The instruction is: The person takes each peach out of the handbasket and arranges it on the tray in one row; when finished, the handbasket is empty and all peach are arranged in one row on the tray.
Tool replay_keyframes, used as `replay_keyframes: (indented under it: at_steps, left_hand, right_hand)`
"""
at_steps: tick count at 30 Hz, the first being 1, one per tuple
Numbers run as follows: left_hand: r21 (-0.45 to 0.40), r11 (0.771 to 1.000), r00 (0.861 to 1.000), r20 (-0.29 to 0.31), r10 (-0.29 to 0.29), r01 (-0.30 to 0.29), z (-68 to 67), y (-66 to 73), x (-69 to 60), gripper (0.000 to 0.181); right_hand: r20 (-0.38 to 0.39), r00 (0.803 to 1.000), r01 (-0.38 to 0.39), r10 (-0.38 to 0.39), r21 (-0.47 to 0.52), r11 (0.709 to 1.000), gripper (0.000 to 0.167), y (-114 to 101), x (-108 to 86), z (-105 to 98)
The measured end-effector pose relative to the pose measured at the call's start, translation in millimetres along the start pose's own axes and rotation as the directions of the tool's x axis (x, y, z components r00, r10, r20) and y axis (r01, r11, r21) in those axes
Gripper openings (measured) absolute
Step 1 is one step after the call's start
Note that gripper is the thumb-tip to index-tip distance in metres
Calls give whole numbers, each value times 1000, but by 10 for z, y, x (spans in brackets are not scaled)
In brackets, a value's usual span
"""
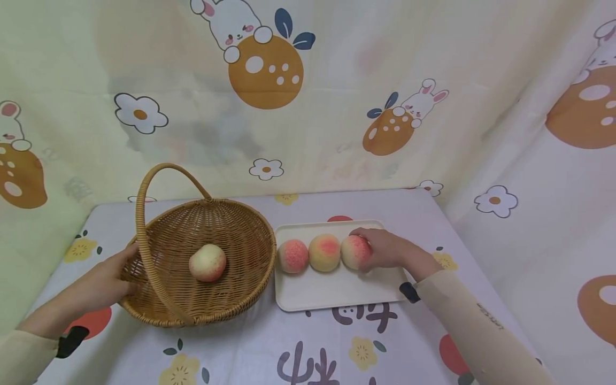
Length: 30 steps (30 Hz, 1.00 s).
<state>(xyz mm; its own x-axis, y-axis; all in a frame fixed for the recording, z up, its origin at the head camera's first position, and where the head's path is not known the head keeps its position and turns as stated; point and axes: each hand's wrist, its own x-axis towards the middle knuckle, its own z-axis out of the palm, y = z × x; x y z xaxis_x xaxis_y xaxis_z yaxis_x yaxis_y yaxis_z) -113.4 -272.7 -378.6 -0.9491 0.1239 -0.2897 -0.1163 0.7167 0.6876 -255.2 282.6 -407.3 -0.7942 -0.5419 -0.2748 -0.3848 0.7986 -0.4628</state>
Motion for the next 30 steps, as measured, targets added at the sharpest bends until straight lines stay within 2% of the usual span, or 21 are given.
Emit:
replay_keyframes:
  at_steps: [3, 7, 10, 12, 15, 19, 21, 25, 30]
  left_hand:
    - [-4, 1000, 1000, 2, 1, -1, -4, 3, -5, 96]
    - [-12, 1000, 1000, 6, 6, -6, 2, 13, -3, 96]
    - [-8, 1000, 1000, 5, 8, -8, -1, 16, 2, 96]
    - [-7, 1000, 1000, 6, 6, -6, -6, 13, 4, 95]
    - [0, 1000, 1000, 1, 8, -8, -11, 10, -3, 95]
    - [-2, 1000, 1000, -1, 14, -14, -24, 17, -6, 95]
    - [-8, 1000, 1000, -1, 14, -14, -25, 24, -4, 95]
    - [-21, 1000, 1000, -3, 3, -3, -24, 30, -6, 95]
    - [-32, 999, 1000, -2, 4, -4, -12, 25, -7, 96]
  right_hand:
    - [19, 1000, -18, 18, 9, 1000, 81, -34, -9, -15]
    - [56, 995, -85, 84, 14, 996, 99, -99, -47, -123]
    - [24, 996, -85, 86, -3, 996, 109, -222, -30, -286]
    - [-29, 999, -41, 41, 2, 999, 109, -365, 25, -405]
    - [-92, 995, 38, -32, 61, 997, 106, -669, 152, -566]
    - [-110, 983, 161, -146, 148, 976, 97, -1159, 368, -709]
    - [-102, 975, 212, -197, 160, 964, 94, -1408, 485, -734]
    - [-65, 956, 291, -284, 138, 947, 91, -1859, 766, -670]
    - [22, 939, 338, -342, 113, 934, 90, -2264, 1112, -436]
